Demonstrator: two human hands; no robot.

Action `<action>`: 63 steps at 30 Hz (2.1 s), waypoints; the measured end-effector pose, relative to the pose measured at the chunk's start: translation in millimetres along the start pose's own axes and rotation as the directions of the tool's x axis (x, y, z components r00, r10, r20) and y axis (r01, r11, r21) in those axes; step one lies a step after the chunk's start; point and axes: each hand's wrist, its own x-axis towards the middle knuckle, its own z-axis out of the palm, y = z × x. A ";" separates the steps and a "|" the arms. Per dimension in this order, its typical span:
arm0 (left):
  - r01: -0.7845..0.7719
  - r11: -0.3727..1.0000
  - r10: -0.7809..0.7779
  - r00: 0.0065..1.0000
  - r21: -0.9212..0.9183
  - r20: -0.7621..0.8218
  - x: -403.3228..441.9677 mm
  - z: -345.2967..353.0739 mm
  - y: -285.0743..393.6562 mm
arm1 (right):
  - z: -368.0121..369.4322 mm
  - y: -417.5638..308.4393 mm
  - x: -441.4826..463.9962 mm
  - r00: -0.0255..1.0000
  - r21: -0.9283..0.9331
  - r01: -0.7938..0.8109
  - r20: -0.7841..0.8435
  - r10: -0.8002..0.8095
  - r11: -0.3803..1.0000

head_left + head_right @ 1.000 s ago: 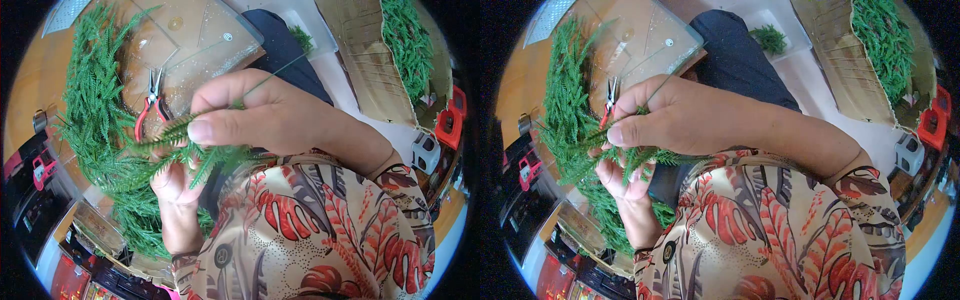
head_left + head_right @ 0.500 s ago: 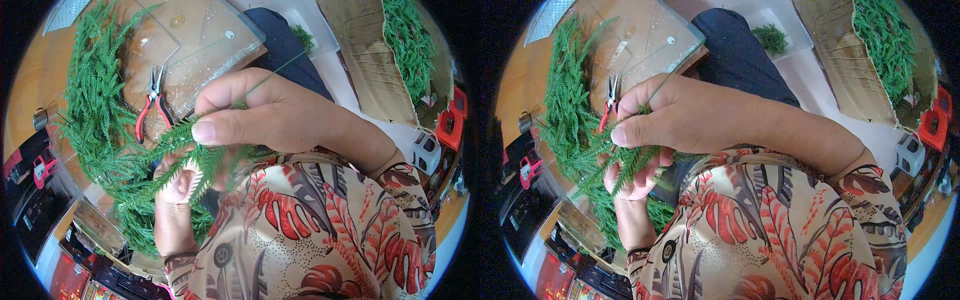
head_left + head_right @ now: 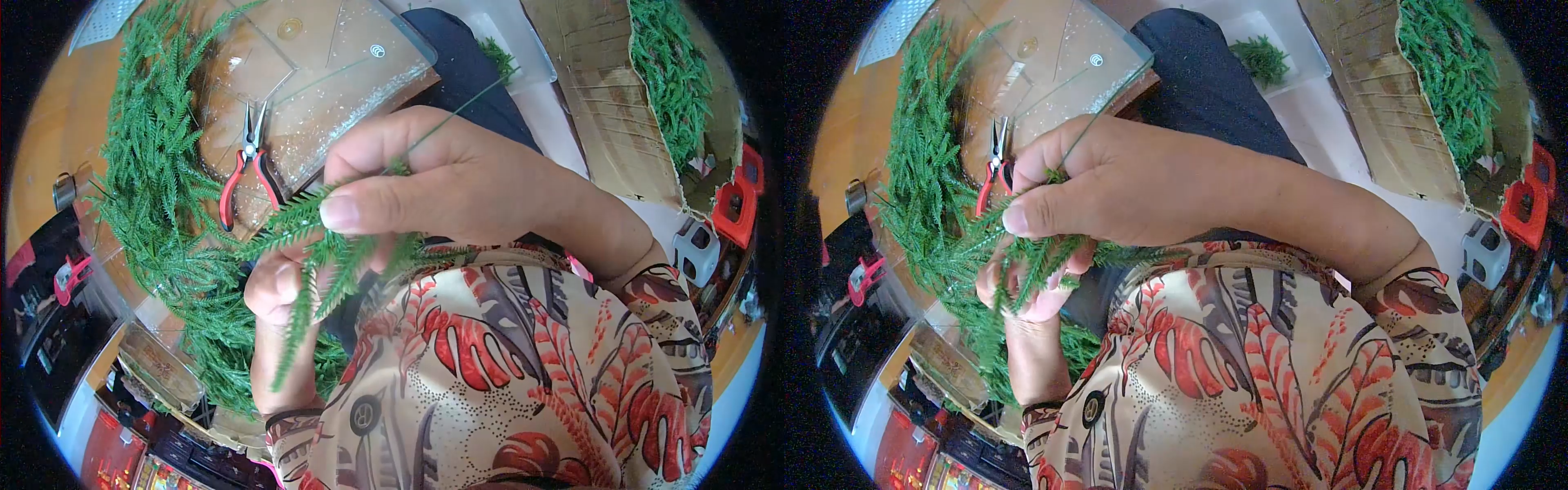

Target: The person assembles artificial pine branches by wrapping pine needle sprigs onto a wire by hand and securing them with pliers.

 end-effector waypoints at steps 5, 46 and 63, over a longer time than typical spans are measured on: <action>-0.056 0.993 0.056 0.998 0.107 0.009 -5.2 2.0 -3.6 | -5.1 -0.3 -5.2 0.989 -0.017 -0.142 0.043 0.142 0.990; -0.649 0.760 0.566 0.686 -0.033 -0.456 24.7 65.8 -31.9 | 4.7 9.7 -8.3 0.965 -0.025 0.093 -0.243 -0.097 0.995; -0.527 0.729 0.555 0.828 -0.438 -0.073 11.8 36.5 -36.9 | 4.0 1.7 -6.8 0.991 0.152 0.051 -0.127 -0.032 0.987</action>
